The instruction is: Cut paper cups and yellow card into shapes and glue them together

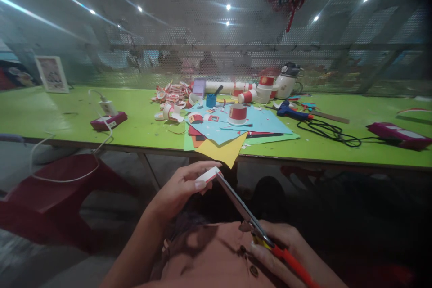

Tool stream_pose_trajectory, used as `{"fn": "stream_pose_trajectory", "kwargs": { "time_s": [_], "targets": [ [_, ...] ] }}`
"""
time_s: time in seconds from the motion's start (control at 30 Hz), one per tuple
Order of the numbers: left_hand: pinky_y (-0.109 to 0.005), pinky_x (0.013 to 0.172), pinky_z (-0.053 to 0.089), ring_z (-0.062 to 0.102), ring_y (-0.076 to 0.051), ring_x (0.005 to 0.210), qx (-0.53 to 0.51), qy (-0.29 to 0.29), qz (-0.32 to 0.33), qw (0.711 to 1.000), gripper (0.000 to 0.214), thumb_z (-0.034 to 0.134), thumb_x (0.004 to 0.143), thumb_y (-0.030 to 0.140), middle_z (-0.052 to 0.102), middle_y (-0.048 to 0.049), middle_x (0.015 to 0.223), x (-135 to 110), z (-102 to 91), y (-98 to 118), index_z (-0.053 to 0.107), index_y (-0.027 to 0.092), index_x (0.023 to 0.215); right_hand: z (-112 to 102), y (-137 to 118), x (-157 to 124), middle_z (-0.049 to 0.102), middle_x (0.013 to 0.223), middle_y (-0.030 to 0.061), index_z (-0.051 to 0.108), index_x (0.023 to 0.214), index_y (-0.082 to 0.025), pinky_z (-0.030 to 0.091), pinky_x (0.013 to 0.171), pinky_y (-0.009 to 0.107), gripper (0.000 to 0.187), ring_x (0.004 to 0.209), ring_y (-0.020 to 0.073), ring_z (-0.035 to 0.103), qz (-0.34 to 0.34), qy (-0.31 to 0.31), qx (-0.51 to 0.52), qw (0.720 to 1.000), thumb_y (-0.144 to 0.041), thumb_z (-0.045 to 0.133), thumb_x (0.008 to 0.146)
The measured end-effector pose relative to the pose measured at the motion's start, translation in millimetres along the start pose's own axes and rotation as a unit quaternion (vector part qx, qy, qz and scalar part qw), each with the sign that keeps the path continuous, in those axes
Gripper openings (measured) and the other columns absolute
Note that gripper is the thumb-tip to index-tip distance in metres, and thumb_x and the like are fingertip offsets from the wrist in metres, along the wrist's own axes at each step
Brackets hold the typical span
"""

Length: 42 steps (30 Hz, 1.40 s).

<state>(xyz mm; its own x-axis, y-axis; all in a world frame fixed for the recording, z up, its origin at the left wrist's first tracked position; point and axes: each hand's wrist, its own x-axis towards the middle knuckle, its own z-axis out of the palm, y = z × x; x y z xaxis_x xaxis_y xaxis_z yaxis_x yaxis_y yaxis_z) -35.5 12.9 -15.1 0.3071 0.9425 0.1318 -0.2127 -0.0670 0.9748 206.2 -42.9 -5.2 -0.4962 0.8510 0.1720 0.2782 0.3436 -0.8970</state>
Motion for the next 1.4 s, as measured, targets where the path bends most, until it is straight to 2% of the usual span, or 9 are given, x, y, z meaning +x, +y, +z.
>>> {"fn": "stream_pose_trajectory", "kwargs": {
  "time_s": [0.27, 0.43, 0.63, 0.87, 0.97, 1.03, 1.13, 1.3, 1.4],
  "targets": [
    [-0.026, 0.062, 0.035, 0.048, -0.016, 0.074, 0.02, 0.011, 0.002, 1.0, 0.047, 0.064, 0.069, 0.032, 0.063, -0.0082, 0.094, -0.4, -0.4, -1.3, 0.063, 0.017, 0.114, -5.9, -2.2, 3.8, 0.071, 0.077, 0.0036, 0.071, 0.092, -0.022, 0.055, 0.063, 0.025, 0.034, 0.07, 0.0198, 0.067, 0.003, -0.034, -0.026, 0.999, -0.047, 0.048, 0.089],
    [-0.026, 0.062, 0.035, 0.048, -0.016, 0.073, 0.024, 0.008, 0.001, 1.0, 0.047, 0.065, 0.07, 0.033, 0.064, -0.0084, 0.094, -1.0, -2.2, -2.8, 0.063, 0.018, 0.114, -1.8, 3.0, -1.0, 0.071, 0.074, 0.0036, 0.069, 0.089, -0.023, 0.055, 0.062, 0.025, 0.034, 0.067, 0.0198, 0.067, -0.009, 0.019, -0.052, 0.998, -0.049, 0.047, 0.088],
    [-0.025, 0.063, 0.037, 0.048, -0.016, 0.076, 0.019, -0.014, 0.001, 1.0, 0.048, 0.067, 0.071, 0.033, 0.064, -0.0088, 0.095, -3.8, -4.0, -0.1, 0.061, 0.018, 0.116, -1.6, 11.3, -5.3, 0.071, 0.075, 0.0034, 0.068, 0.092, -0.023, 0.054, 0.063, 0.025, 0.03, 0.07, 0.02, 0.068, 0.012, 0.015, -0.051, 0.999, -0.047, 0.051, 0.087],
    [-0.025, 0.062, 0.042, 0.054, -0.018, 0.08, 0.007, -0.056, -0.016, 0.998, 0.048, 0.068, 0.071, 0.031, 0.062, -0.0106, 0.102, -6.7, -9.5, 3.7, 0.059, 0.019, 0.116, -7.8, 11.4, -0.7, 0.07, 0.076, 0.0039, 0.065, 0.1, -0.018, 0.051, 0.066, 0.025, 0.029, 0.069, 0.0178, 0.066, 0.044, -0.102, 0.023, 0.994, -0.041, 0.051, 0.089],
    [-0.024, 0.06, 0.043, 0.056, -0.017, 0.078, -0.008, -0.04, 0.002, 0.999, 0.046, 0.069, 0.071, 0.03, 0.063, -0.0112, 0.104, -6.4, -11.1, 3.6, 0.058, 0.019, 0.114, -6.4, 14.8, -5.0, 0.07, 0.078, 0.0032, 0.061, 0.111, -0.022, 0.052, 0.066, 0.024, 0.033, 0.072, 0.0177, 0.068, 0.078, -0.061, 0.081, 0.992, -0.043, 0.053, 0.088],
    [-0.024, 0.061, 0.045, 0.057, -0.018, 0.082, -0.007, -0.02, 0.022, 1.0, 0.046, 0.069, 0.071, 0.028, 0.061, -0.0114, 0.11, -5.8, -9.2, 3.7, 0.057, 0.02, 0.115, -5.7, 16.4, -4.4, 0.07, 0.08, 0.0035, 0.06, 0.114, -0.022, 0.053, 0.067, 0.024, 0.034, 0.073, 0.0178, 0.068, 0.08, -0.069, 0.081, 0.991, -0.043, 0.052, 0.088],
    [-0.027, 0.071, 0.048, 0.057, -0.02, 0.093, 0.016, 0.016, 0.058, 0.998, 0.045, 0.071, 0.071, 0.022, 0.059, -0.0101, 0.116, -4.2, -1.2, 4.0, 0.056, 0.023, 0.113, -4.1, 19.2, 3.3, 0.069, 0.087, 0.0049, 0.066, 0.104, -0.02, 0.053, 0.074, 0.025, 0.027, 0.081, 0.0192, 0.066, 0.032, -0.084, 0.011, 0.996, -0.038, 0.053, 0.088],
    [-0.029, 0.079, 0.048, 0.059, -0.02, 0.096, 0.042, 0.07, 0.112, 0.99, 0.042, 0.071, 0.071, 0.016, 0.06, -0.0078, 0.112, 0.2, 15.2, -0.2, 0.056, 0.024, 0.11, 2.0, 31.4, 11.5, 0.068, 0.089, 0.0059, 0.065, 0.103, -0.02, 0.052, 0.072, 0.025, 0.022, 0.081, 0.0193, 0.065, -0.016, -0.001, -0.082, 0.996, -0.03, 0.053, 0.088],
    [-0.031, 0.081, 0.048, 0.059, -0.021, 0.099, 0.047, 0.072, 0.121, 0.989, 0.043, 0.07, 0.073, 0.016, 0.061, -0.0076, 0.11, 2.1, 20.3, -5.1, 0.054, 0.024, 0.112, 3.0, 37.8, 8.7, 0.067, 0.086, 0.005, 0.064, 0.106, -0.021, 0.052, 0.069, 0.025, 0.022, 0.079, 0.019, 0.064, -0.022, 0.013, -0.114, 0.993, -0.026, 0.053, 0.088]
  ]
}}
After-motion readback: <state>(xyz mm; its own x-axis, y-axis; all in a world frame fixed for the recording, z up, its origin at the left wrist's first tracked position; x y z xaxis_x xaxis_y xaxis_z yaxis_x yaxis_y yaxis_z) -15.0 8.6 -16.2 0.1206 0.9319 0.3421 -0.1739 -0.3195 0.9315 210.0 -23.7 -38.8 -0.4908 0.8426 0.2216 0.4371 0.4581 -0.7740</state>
